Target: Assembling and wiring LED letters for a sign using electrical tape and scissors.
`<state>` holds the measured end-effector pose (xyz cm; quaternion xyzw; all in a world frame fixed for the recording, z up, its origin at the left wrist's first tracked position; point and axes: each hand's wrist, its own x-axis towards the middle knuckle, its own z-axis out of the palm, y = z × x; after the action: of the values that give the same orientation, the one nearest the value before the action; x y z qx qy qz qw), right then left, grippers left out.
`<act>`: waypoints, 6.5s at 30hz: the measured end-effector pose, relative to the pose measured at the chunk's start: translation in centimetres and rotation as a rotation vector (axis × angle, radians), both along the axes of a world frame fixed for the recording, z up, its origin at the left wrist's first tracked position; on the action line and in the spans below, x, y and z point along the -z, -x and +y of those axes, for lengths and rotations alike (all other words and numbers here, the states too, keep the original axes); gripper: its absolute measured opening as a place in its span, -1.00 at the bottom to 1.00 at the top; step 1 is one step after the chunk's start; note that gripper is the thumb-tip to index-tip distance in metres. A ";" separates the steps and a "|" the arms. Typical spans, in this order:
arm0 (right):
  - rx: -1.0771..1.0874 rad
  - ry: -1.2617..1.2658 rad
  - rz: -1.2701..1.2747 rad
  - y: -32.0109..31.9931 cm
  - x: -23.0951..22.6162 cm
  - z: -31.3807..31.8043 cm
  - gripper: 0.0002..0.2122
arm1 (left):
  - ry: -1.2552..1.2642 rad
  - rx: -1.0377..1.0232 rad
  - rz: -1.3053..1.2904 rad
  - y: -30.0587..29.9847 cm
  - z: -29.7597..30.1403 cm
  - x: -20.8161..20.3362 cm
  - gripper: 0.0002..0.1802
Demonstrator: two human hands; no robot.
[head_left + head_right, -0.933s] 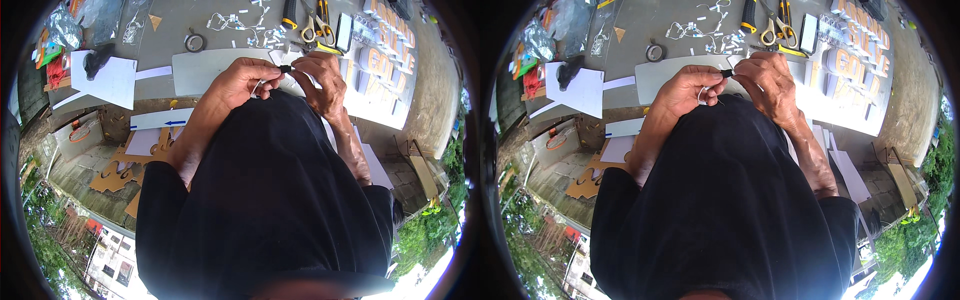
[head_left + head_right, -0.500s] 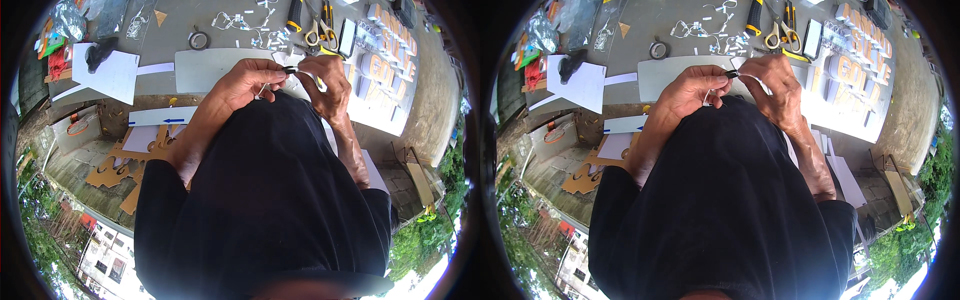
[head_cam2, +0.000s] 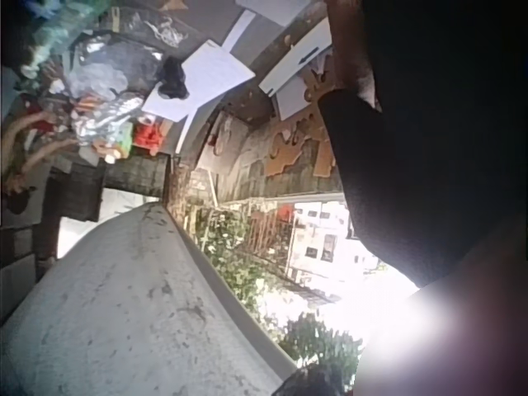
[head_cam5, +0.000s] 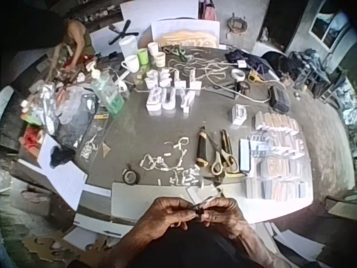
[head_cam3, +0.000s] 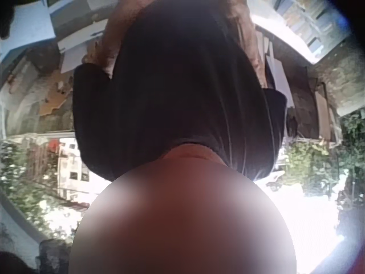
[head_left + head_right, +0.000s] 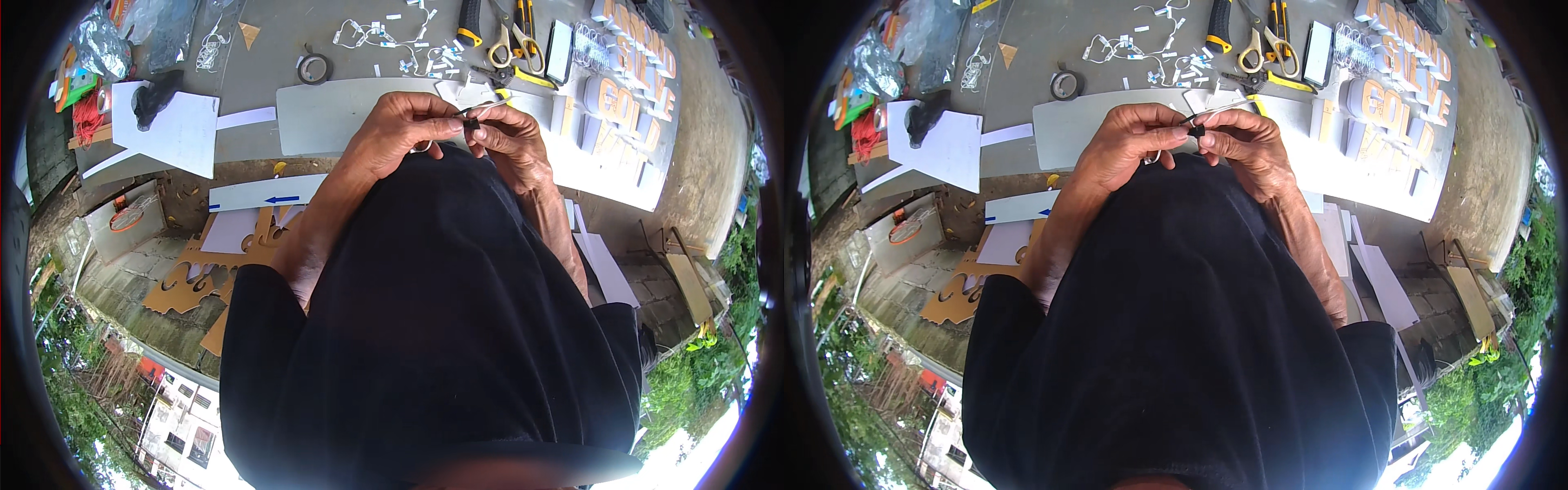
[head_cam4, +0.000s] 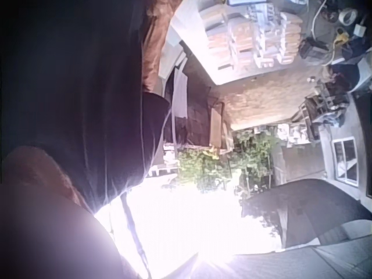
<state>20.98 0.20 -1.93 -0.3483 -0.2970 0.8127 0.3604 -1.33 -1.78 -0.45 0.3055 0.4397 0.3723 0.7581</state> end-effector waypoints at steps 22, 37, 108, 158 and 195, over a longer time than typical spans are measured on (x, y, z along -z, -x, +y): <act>0.198 -0.135 -0.056 1.6 -0.6 -0.8 -0.89 | -0.217 -0.122 0.180 -1.5 -0.2 -1.0 -0.84; 0.278 -0.156 -0.062 1.7 -1.2 -1.5 -0.91 | -0.188 -0.154 0.133 -2.2 0.1 -1.5 -0.83; -0.118 -1.431 -0.887 0.9 -3.4 1.2 -0.70 | 0.108 -0.195 -0.033 -1.0 -1.6 -0.8 -0.78; -0.632 -0.911 -0.723 -1.1 -3.9 4.6 -0.90 | 0.044 0.170 0.207 -0.8 -0.1 -1.3 -0.72; -0.170 -1.002 -0.701 -0.2 -3.0 1.4 -0.84 | -0.036 0.012 0.215 -0.7 -1.6 -0.6 -0.89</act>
<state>21.18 1.64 1.08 -0.3582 -0.7701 0.4376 0.2952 -0.59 -3.38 0.13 0.3599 0.5098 0.3409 0.7032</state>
